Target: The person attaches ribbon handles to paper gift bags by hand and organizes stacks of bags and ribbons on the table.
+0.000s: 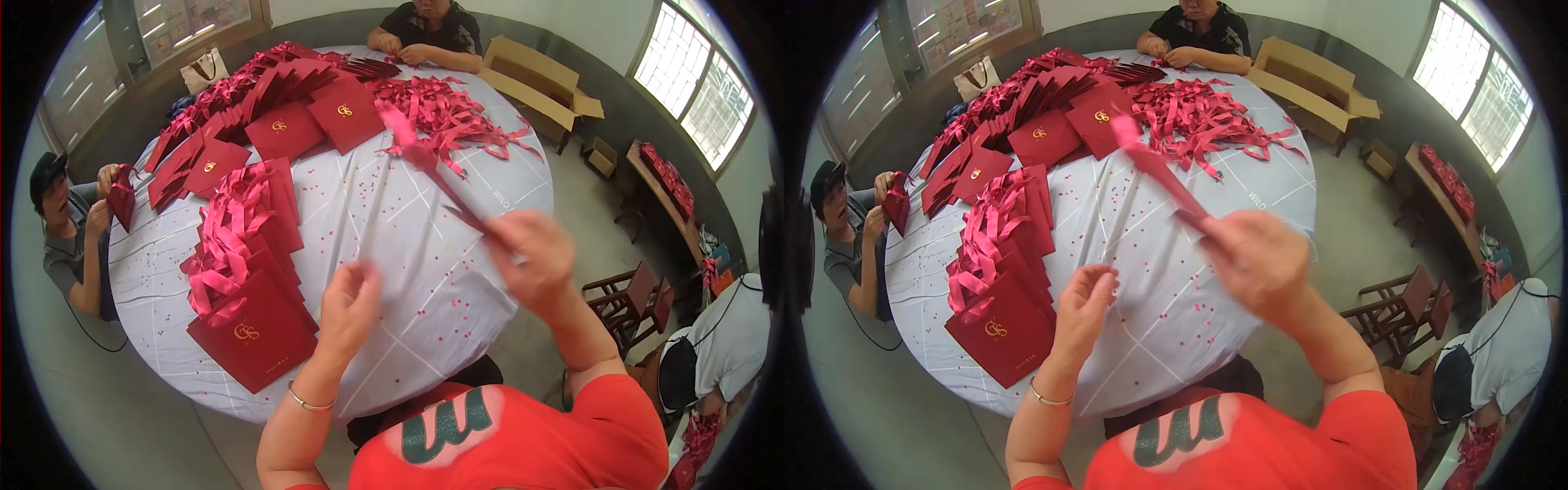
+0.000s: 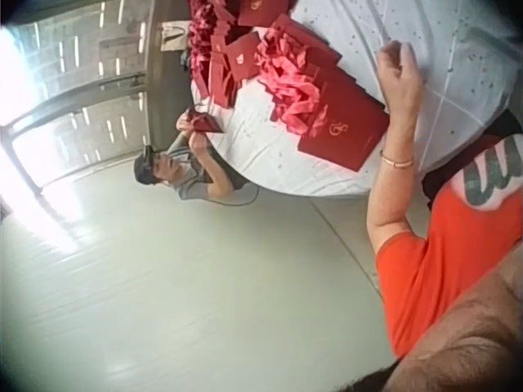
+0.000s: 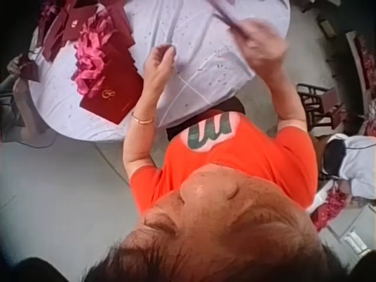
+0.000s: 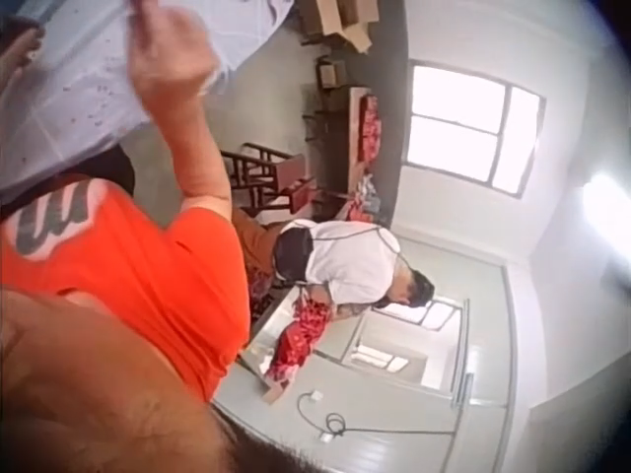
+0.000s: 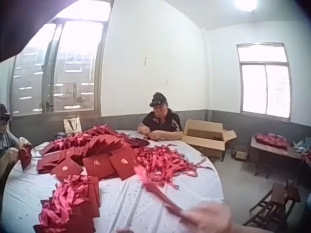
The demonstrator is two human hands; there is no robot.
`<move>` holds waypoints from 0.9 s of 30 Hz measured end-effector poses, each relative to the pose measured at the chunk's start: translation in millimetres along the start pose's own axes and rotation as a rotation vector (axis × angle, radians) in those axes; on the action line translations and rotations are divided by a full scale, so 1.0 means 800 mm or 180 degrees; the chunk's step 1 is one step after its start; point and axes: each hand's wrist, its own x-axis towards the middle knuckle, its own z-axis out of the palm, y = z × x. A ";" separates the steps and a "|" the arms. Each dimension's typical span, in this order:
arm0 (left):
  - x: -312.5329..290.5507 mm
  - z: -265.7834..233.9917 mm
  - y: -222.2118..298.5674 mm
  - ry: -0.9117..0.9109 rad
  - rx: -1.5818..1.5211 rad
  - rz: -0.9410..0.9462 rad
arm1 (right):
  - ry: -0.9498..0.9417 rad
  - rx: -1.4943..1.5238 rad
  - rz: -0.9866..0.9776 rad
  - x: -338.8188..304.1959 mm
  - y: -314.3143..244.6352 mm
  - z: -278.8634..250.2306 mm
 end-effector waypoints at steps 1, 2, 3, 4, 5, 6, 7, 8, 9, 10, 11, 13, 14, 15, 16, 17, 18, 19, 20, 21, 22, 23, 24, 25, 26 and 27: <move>0.005 0.001 0.001 0.0176 -0.0346 -0.0033 | -0.0230 -0.0041 -0.0332 -0.004 -0.008 0.010; 0.007 -0.003 0.009 0.0172 -0.0330 -0.0159 | -0.0463 -0.0083 -0.0661 -0.014 -0.018 0.018; 0.011 -0.006 0.005 0.0216 -0.0589 -0.0051 | -0.0843 -0.0075 -0.0788 -0.029 -0.028 0.025; 0.016 -0.009 -0.003 0.0267 -0.0846 0.0058 | -0.1221 -0.0059 -0.0916 -0.046 -0.037 0.031; 0.024 -0.017 -0.015 0.0302 -0.0589 0.0252 | -0.1478 0.0123 -0.0957 -0.061 -0.047 0.035; 0.024 -0.015 -0.016 0.0308 -0.0600 0.0255 | -0.1755 0.0291 -0.0986 -0.062 -0.053 0.037; 0.023 -0.014 -0.015 0.0495 -0.0439 0.0096 | -0.1867 0.0654 -0.0858 -0.057 -0.053 0.038; 0.023 -0.013 -0.013 0.0687 -0.0279 -0.0065 | -0.1874 0.0655 -0.0876 -0.046 -0.046 0.038; 0.021 -0.017 -0.011 0.0703 -0.0302 -0.0195 | -0.2081 0.1470 -0.0620 -0.027 -0.033 0.042; 0.020 -0.022 -0.013 0.0757 -0.0299 -0.0208 | -0.2290 0.2288 -0.0334 -0.010 -0.018 0.052; 0.019 -0.026 -0.012 0.0655 -0.0727 -0.0486 | -0.2391 0.2912 0.0108 0.006 0.001 0.069; 0.019 -0.027 -0.009 0.0550 -0.1167 -0.0761 | -0.2132 0.2519 0.0894 0.024 0.051 0.128; 0.021 -0.024 -0.006 0.0564 -0.1322 -0.0738 | -0.1540 0.1699 0.0791 0.027 0.087 0.173; 0.023 -0.024 -0.005 0.0605 -0.1472 -0.0713 | -0.1465 0.1291 0.0924 0.037 0.116 0.207; 0.025 -0.023 -0.006 0.0620 -0.1466 -0.0707 | -0.1260 0.0779 0.0609 0.035 0.153 0.248; 0.026 -0.023 -0.009 0.0661 -0.0994 -0.0330 | -0.1051 0.0287 0.0284 0.032 0.184 0.285; 0.027 -0.024 -0.015 0.0719 -0.0514 0.0020 | -0.1131 0.0077 0.0318 0.030 0.204 0.313; 0.028 -0.023 -0.015 0.0753 -0.0329 0.0319 | -0.1212 -0.0124 0.0361 0.031 0.211 0.331; 0.027 -0.022 -0.009 0.0686 0.0130 0.0521 | -0.1477 -0.0545 0.0366 0.031 0.222 0.344; 0.026 -0.022 -0.002 0.0610 0.0594 0.0686 | -0.1725 -0.0737 0.0396 0.029 0.225 0.353; 0.027 -0.021 -0.002 0.0556 0.0961 0.0775 | -0.1963 -0.0948 0.0423 0.028 0.227 0.356; 0.026 -0.018 -0.001 0.0431 0.1299 0.0736 | -0.1703 -0.0950 0.0220 0.024 0.230 0.354; 0.025 -0.015 0.000 0.0313 0.1630 0.0697 | -0.1732 -0.0909 0.0224 0.023 0.221 0.345; 0.025 -0.012 -0.002 0.0300 0.2053 0.1150 | -0.1388 -0.0474 0.0165 0.027 0.207 0.330; 0.024 -0.010 -0.005 0.0320 0.2061 0.1108 | -0.1032 -0.0045 0.0118 0.030 0.191 0.311; 0.024 -0.008 -0.008 0.0210 0.2328 0.1282 | -0.0883 0.0240 0.0021 0.030 0.178 0.290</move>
